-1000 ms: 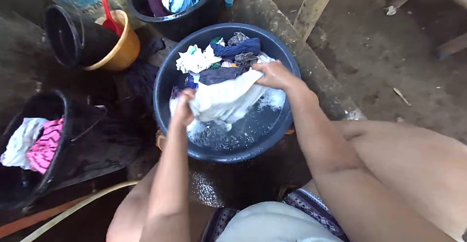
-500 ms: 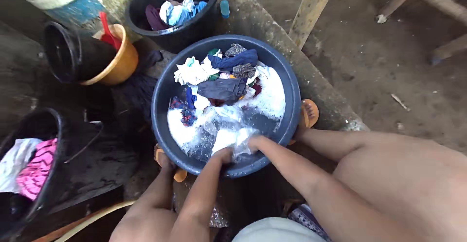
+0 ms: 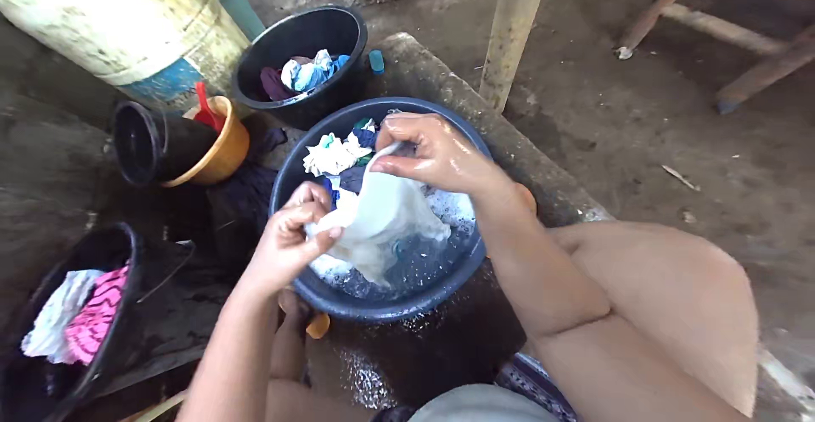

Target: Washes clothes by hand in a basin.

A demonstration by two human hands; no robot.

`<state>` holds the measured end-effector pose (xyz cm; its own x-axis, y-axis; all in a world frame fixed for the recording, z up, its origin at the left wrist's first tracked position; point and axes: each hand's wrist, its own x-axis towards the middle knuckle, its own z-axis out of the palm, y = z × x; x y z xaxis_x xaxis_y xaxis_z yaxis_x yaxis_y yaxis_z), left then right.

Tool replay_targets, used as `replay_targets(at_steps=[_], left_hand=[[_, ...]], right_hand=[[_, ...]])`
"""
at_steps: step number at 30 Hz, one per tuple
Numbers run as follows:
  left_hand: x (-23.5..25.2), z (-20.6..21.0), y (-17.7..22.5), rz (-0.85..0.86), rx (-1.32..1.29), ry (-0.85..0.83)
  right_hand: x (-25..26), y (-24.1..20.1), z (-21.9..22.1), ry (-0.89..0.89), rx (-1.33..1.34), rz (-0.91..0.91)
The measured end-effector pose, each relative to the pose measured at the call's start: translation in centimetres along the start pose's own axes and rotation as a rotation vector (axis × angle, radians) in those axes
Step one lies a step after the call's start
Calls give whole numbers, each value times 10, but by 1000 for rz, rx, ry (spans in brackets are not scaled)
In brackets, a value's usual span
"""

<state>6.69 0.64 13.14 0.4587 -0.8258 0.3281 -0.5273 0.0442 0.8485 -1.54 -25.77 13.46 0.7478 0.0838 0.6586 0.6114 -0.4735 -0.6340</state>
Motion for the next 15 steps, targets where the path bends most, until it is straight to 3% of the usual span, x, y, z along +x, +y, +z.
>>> replay_targets(at_steps=[3,5,7,9,12,15], left_hand=[[9,33,-32,-220,-244,240],[8,58,-69,-435,-280,228],[2,85,-113,-689,-379,241],[-11,115,-164,-933,-435,316],[-41,153,-225,-1172,-391,299],[-68,178,-262,-1194,-308,84]], right_hand=[[0,20,54,199,128,-46],[-16,53,88,95,144,87],[-48,100,111,-66,150,383],[-95,156,130,-43,306,844],[-165,213,140,321,584,1502],[-202,223,147,767,556,1709]])
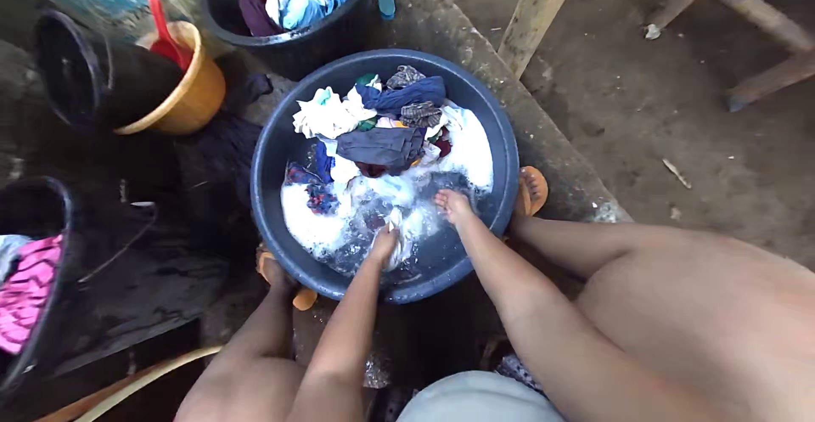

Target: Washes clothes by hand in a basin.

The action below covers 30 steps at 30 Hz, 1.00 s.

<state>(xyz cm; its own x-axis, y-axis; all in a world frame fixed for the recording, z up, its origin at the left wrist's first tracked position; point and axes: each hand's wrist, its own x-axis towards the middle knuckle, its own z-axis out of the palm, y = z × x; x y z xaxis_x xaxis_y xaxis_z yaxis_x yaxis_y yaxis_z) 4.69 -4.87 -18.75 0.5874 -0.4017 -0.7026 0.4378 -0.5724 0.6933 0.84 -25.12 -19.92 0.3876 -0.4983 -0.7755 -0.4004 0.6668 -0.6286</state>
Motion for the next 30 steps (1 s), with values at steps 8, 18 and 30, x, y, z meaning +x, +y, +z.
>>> replay_targets(at_steps=[8,18,30], left_hand=[[3,-13,-18,-107,701,-215],[-107,-25,141,441,-229,218],[-207,-104,140,761,-465,560]], right_hand=[[-23,8,16,-84,195,82],[-122,-32,44,-938,-404,-757],[-124,-63,72,-631,-1038,-861]])
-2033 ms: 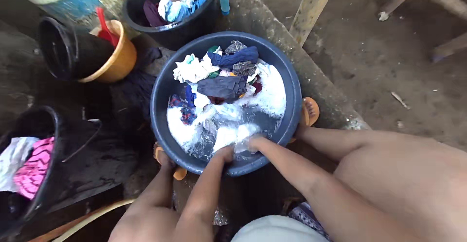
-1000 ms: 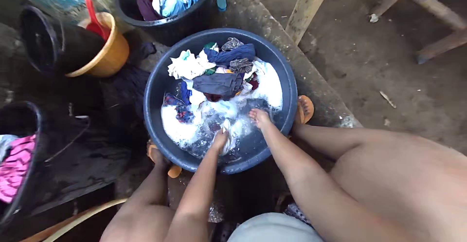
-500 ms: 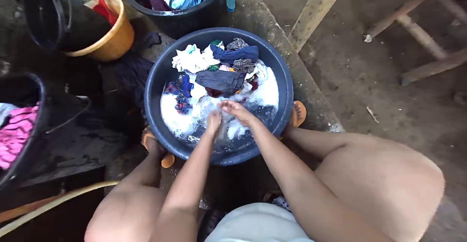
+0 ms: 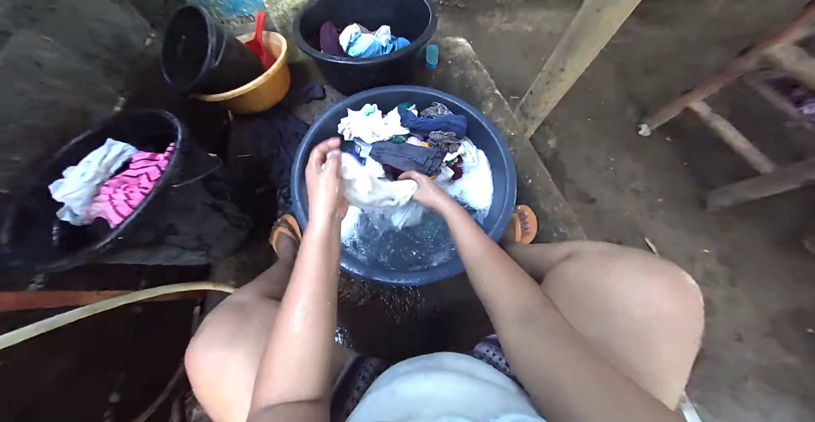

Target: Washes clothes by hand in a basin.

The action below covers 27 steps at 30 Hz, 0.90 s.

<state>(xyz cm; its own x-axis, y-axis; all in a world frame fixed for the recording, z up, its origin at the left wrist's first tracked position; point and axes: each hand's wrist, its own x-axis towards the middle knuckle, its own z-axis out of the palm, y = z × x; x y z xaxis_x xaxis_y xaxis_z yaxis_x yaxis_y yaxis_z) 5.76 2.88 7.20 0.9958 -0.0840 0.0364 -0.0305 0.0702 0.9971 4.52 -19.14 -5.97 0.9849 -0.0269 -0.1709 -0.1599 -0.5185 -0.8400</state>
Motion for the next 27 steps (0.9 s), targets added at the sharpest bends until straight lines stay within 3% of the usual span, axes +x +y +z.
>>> replay_targets(at_steps=[2,4,6,7,11,15,17,19,24,27], left_hand=[[4,-14,-68,-248,60,57],[-4,-8,-118,-577,-21,10],[-21,8,-130,-843,-265,-80],[-29,13,-131,-898,-418,-114],[-41,21,-131,-762,-948,-52],[-32,35,-97,-762,-1049,34],[-29,41,-86,-724,-1098,16],[-28,44,-81,-674,-1113,-33],[-25,39,-105,-653,-986,-129],[-24,37,-140,-763,-832,-20]], right_hand=[[-4,-24,-10,45,8,-58],[-17,-65,-11,-5,-113,-125],[-34,-105,2,-113,-256,-160],[-46,-123,10,-197,-297,-171],[-84,-162,15,-405,-115,-217],[-56,-127,-24,-65,535,-233],[-32,-111,-40,148,805,-74],[-16,-85,-37,251,1038,146],[-30,-3,29,99,1200,567],[-32,40,55,140,1230,732]])
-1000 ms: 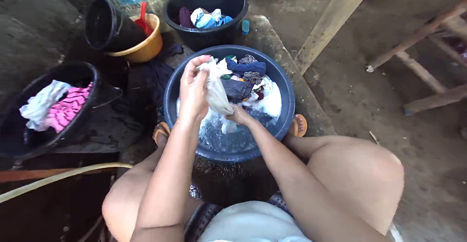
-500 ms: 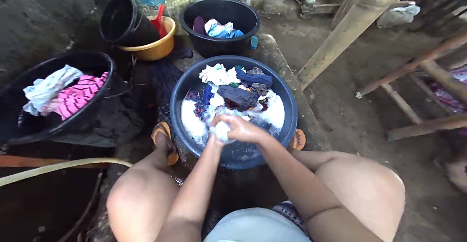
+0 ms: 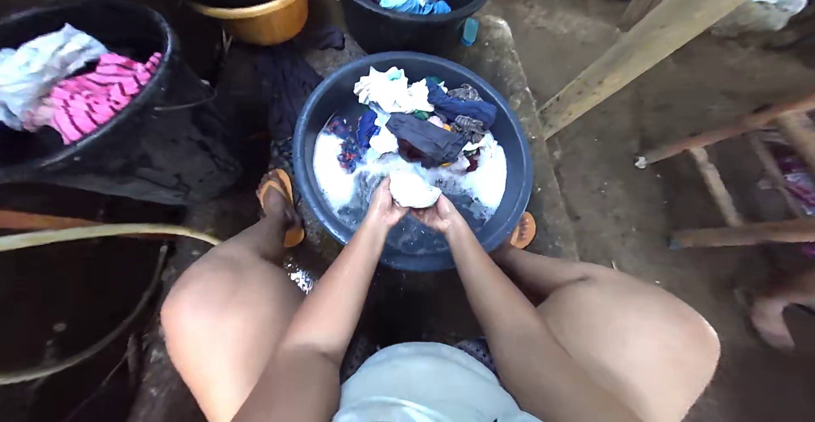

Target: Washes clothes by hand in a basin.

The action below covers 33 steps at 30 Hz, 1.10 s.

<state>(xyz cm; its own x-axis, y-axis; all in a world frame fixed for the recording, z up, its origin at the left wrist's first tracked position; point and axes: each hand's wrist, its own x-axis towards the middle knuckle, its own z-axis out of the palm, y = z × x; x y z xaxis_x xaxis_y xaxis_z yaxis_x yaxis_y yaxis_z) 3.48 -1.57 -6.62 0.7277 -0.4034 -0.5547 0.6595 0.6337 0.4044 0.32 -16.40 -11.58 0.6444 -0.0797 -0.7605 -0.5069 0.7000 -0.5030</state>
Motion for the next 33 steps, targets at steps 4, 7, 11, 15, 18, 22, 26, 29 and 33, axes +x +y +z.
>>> replay_targets(at_steps=[4,7,11,15,18,22,26,29,33], left_hand=[[41,-45,-22,-80,214,416],[52,-68,-38,-156,605,475],[56,-79,-50,-305,1154,231],[49,-81,-46,-485,1152,144],[45,-79,-38,-535,1071,188],[37,-78,-30,-461,940,215],[45,-77,-28,-411,559,234],[47,-61,-13,-256,146,69],[40,-21,8,25,-88,82]], right_hand=[[38,18,-33,159,172,-8],[50,28,-62,-21,66,-73],[68,35,-61,34,-121,-11],[87,55,-52,189,-344,11],[84,67,-41,168,-381,-85],[87,53,3,299,-22,-148],[63,28,23,-35,-269,-432],[30,10,34,-364,-256,-528],[5,-1,44,-476,80,-465]])
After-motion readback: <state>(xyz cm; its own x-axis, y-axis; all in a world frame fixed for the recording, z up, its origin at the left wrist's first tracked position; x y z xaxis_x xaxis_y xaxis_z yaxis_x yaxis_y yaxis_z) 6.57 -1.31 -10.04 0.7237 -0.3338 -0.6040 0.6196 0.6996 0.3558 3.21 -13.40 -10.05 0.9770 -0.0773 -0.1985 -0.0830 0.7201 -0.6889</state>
